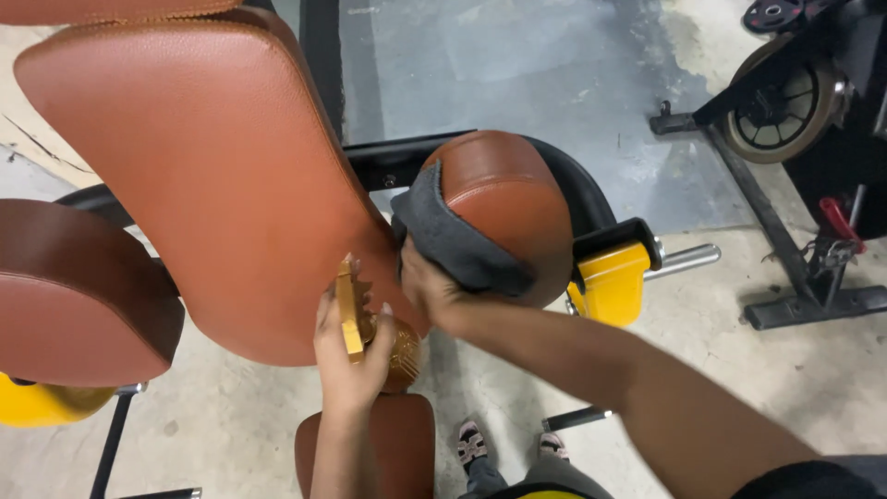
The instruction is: Cleaning a gym exercise machine using a spray bottle and cloth.
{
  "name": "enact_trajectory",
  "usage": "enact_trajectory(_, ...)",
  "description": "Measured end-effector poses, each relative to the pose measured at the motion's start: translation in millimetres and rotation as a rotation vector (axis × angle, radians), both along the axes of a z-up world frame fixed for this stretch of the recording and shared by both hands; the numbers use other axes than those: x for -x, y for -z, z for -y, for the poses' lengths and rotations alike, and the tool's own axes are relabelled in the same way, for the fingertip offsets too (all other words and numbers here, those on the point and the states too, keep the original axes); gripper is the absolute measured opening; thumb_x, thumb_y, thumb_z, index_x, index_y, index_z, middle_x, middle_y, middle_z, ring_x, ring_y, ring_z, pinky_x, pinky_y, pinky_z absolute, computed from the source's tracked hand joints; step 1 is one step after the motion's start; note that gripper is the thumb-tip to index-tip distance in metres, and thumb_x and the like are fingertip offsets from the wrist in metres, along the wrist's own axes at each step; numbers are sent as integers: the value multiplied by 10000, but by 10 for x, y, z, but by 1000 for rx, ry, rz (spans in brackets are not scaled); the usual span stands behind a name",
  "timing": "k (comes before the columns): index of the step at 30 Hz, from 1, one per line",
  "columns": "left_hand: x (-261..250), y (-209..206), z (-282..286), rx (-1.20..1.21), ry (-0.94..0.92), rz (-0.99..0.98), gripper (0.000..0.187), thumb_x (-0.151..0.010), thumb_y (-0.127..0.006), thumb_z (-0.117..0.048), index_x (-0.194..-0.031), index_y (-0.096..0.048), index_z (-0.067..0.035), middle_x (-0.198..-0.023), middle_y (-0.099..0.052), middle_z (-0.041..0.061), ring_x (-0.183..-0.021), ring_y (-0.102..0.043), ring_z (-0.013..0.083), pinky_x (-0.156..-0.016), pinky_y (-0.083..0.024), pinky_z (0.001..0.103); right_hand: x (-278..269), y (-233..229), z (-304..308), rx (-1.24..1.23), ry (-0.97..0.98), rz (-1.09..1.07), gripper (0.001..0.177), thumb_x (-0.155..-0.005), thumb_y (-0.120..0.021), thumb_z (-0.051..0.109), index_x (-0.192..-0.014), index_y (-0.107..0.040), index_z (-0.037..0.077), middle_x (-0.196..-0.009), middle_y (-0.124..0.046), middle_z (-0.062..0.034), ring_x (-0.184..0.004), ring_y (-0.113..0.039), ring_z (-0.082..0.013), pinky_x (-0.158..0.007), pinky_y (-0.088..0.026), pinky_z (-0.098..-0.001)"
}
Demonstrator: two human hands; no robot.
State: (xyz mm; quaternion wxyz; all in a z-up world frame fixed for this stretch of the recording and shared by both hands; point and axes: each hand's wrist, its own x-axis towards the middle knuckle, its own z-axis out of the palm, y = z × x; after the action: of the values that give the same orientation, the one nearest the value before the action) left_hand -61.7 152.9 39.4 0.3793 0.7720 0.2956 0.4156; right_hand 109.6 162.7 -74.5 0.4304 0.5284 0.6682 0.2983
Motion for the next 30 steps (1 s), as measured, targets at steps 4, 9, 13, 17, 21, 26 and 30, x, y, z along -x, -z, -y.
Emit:
enact_trajectory(4, 9, 125, -1, -50, 49, -2, 617, -844, -684, -37, -1440, -536, 12, -1225, -649, 176, -1039, -683, 272, -882, -557, 380, -454, 200, 504, -191, -265, -144, 432, -968, -594, 315, -1254, -712, 14, -1387, -635, -197, -1349, -523, -417, -1196, -212, -658)
enact_trajectory(9, -63, 320, -84, -99, 120, -52, 568, -787, -685, -21, -1346, -595, 17, -1175, -677, 178, -1075, -685, 333, -943, -546, 417, -1020, -244, 959, -462, -505, -690, 383, -996, -528, 327, -1318, -647, 157, -1599, -481, -136, -1484, -407, -320, -1189, -223, -682)
enact_trajectory(13, -145, 246, -21, 55, 108, -32, 554, -814, -668, -44, -1355, -568, 23, -1245, -646, 202, -1104, -686, 349, -930, -554, 421, -705, -357, 876, -748, -444, -767, 431, -1032, -496, 324, -1413, -615, 160, -1627, -420, -141, -1481, -331, -345, -1148, -177, -749)
enact_trajectory(17, -171, 293, -34, -103, 129, -1, 539, -812, -682, -35, -1334, -580, 54, -1354, -602, 263, -1227, -604, 414, -1030, -489, 458, -462, -229, 626, -707, -287, -758, 437, -992, -507, 302, -1394, -608, 163, -1629, -409, -157, -1529, -307, -356, -1140, -121, -751)
enact_trajectory(21, -116, 422, -62, -152, 123, -50, 408, -812, -694, -23, -1210, -620, 28, -1401, -590, 278, -1262, -598, 419, -1031, -495, 456, -521, -320, 697, -612, -311, -615, 447, -986, -550, 327, -1399, -632, 177, -1662, -407, -147, -1586, -271, -309, -1241, -69, -697)
enact_trajectory(26, -66, 177, 34, 9, 75, -56, 593, -808, -698, -46, -1377, -556, 38, -1269, -627, 214, -1124, -659, 339, -933, -543, 417, -833, -364, 927, -850, -371, -879, 474, -973, -617, 433, -1325, -646, 117, -1627, -412, -173, -1552, -261, -382, -1176, -46, -759)
enact_trajectory(30, -45, 218, 35, 2, 75, -11, 602, -820, -702, -29, -1400, -552, 33, -1280, -629, 198, -1128, -660, 316, -934, -548, 399, -602, -573, 788, -969, -324, -964, 484, -907, -669, 401, -1290, -651, 105, -1578, -467, -189, -1508, -310, -435, -1143, -56, -783)
